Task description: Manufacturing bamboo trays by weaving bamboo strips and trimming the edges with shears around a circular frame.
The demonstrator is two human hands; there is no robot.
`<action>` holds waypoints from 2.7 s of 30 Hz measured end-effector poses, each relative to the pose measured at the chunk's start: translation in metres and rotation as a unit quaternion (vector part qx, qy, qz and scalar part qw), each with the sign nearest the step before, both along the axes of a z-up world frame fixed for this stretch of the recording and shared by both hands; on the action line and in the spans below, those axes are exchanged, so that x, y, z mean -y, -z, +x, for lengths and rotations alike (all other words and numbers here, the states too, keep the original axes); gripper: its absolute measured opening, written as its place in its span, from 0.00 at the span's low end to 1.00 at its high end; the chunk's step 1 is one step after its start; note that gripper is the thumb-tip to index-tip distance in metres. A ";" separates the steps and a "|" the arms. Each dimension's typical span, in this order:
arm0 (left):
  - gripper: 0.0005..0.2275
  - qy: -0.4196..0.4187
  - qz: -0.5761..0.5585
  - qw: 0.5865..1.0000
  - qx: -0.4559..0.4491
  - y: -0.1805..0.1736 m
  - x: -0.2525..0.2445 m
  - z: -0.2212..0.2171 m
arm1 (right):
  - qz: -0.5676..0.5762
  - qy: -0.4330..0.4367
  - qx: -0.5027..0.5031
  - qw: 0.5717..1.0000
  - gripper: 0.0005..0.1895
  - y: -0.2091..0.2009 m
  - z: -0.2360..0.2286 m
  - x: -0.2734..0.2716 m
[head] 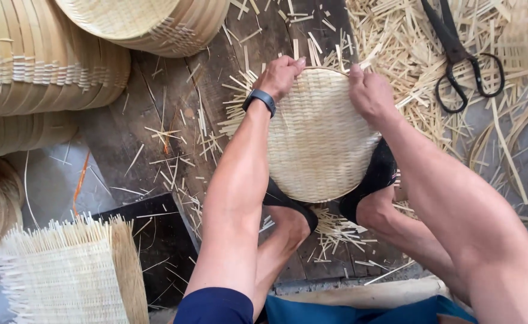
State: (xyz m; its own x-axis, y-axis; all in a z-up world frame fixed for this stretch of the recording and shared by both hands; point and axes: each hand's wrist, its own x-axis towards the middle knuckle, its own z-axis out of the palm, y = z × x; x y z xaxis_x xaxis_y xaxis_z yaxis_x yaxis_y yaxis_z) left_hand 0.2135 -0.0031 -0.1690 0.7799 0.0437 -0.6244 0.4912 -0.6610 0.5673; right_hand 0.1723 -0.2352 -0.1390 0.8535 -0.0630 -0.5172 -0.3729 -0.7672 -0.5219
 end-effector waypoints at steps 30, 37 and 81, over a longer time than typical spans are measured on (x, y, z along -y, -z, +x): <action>0.38 -0.322 0.153 0.931 0.074 0.028 -0.035 -0.126 | 0.094 -0.286 0.271 0.914 0.21 0.021 0.032 -0.094; 0.31 -0.386 0.131 0.897 0.174 0.040 -0.036 -0.141 | -0.254 -0.433 0.062 0.863 0.25 -0.104 -0.072 0.124; 0.50 0.093 0.167 0.909 0.370 -0.092 -0.020 -0.188 | 0.035 0.175 0.011 0.984 0.15 -0.032 -0.082 0.139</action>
